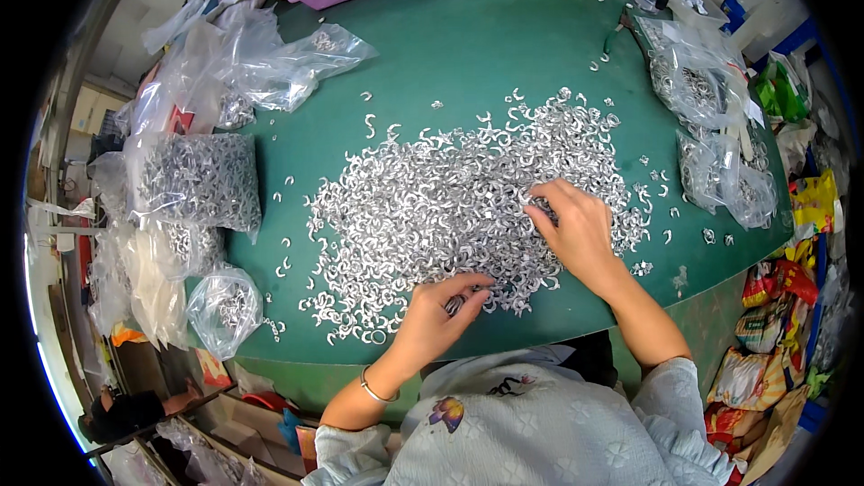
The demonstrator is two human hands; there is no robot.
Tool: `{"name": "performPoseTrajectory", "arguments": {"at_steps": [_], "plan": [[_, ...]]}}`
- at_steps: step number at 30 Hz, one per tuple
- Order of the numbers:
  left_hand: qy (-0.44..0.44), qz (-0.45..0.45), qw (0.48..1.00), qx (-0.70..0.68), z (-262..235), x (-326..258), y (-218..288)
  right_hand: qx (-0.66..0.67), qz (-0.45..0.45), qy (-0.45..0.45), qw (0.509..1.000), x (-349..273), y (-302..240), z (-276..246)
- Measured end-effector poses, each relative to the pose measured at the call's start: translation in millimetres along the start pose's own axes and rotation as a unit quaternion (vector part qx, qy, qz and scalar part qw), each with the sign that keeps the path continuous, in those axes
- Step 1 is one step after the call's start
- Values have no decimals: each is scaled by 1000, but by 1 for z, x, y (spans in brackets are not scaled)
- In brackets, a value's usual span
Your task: The person sorts small silver-colored metal pieces on a green table by hand and places them into plastic bags and trays.
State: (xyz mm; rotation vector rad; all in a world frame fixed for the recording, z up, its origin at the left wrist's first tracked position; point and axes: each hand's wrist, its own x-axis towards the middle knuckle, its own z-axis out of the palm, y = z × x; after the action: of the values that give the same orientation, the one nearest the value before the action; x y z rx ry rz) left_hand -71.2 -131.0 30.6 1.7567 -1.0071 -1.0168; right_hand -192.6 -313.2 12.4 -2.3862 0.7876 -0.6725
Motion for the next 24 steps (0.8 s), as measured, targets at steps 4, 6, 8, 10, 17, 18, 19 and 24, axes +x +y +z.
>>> {"name": "performPoseTrajectory", "arguments": {"at_steps": [4,6,8,10,17,18,19,24], "plan": [[-23,-11,995,-95,4,-2,-1,164,98,-38,981,-10,9,-8],[-35,-48,975,-213,10,-3,-2,400,192,-64,894,-20,1,-13],[-57,-129,920,-366,15,2,5,451,237,-124,852,-28,-20,-21],[-66,-159,875,-452,20,5,11,448,235,-211,836,-39,-29,-24],[-31,-144,832,-534,20,-4,4,646,245,-176,702,-37,-39,-37],[-29,-138,833,-534,18,-6,3,670,226,-180,684,-42,-32,-35],[-28,-133,834,-535,18,-8,2,667,226,-171,689,-42,-35,-35],[-25,-114,849,-515,18,-16,8,653,198,-169,711,-44,-49,-39]]}}
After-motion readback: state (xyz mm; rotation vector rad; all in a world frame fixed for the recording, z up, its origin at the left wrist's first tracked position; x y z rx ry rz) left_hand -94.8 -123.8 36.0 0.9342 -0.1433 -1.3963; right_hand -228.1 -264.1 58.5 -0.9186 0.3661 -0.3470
